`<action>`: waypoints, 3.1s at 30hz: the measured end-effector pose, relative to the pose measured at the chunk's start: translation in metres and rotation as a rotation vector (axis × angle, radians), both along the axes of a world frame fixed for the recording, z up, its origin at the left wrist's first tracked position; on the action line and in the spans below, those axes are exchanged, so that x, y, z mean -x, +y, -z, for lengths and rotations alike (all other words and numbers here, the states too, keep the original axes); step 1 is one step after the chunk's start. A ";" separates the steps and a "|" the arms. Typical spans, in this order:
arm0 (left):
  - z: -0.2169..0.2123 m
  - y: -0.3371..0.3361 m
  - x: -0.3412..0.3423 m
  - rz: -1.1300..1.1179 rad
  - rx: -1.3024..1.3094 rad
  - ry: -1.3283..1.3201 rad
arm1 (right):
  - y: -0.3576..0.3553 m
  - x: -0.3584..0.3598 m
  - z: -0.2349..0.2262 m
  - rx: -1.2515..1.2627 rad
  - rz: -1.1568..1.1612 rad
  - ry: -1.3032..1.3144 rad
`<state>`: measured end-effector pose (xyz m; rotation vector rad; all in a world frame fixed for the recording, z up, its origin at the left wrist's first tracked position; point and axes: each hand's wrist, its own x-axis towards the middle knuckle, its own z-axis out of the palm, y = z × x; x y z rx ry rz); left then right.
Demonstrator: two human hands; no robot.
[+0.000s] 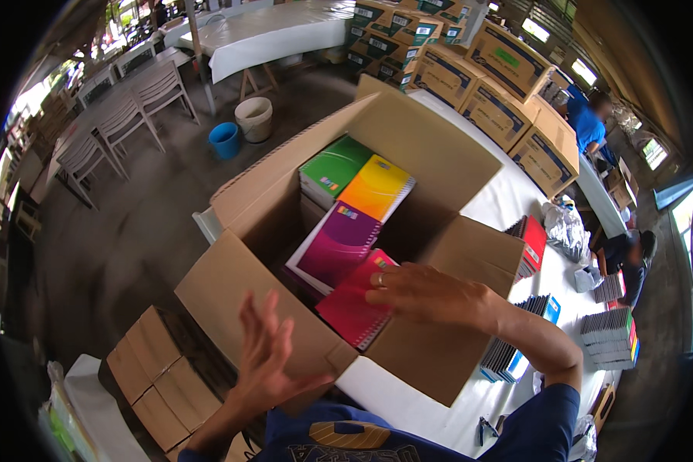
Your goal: The person trims the metal binding wires of spiral notebooks using side-cutting pliers and stacks the finished notebooks into a cardboard box.
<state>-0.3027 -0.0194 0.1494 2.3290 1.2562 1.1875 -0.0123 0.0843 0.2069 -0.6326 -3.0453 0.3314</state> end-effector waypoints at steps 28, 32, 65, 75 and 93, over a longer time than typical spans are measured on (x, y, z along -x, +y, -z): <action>0.073 0.138 0.090 -0.062 -0.153 0.007 | 0.163 0.197 -0.005 0.681 -0.072 -0.966; 0.078 0.138 0.086 -0.091 -0.191 -0.032 | 0.163 0.195 -0.005 0.697 -0.072 -0.981; 0.074 0.138 0.079 -0.062 -0.259 0.013 | 0.089 0.009 -0.100 0.922 0.811 0.658; 0.077 0.155 0.074 -0.195 -0.441 0.072 | -0.209 -0.080 0.002 0.348 1.423 2.203; 0.071 0.156 0.067 -0.137 -0.375 0.099 | -0.339 -0.165 0.325 0.698 2.354 2.462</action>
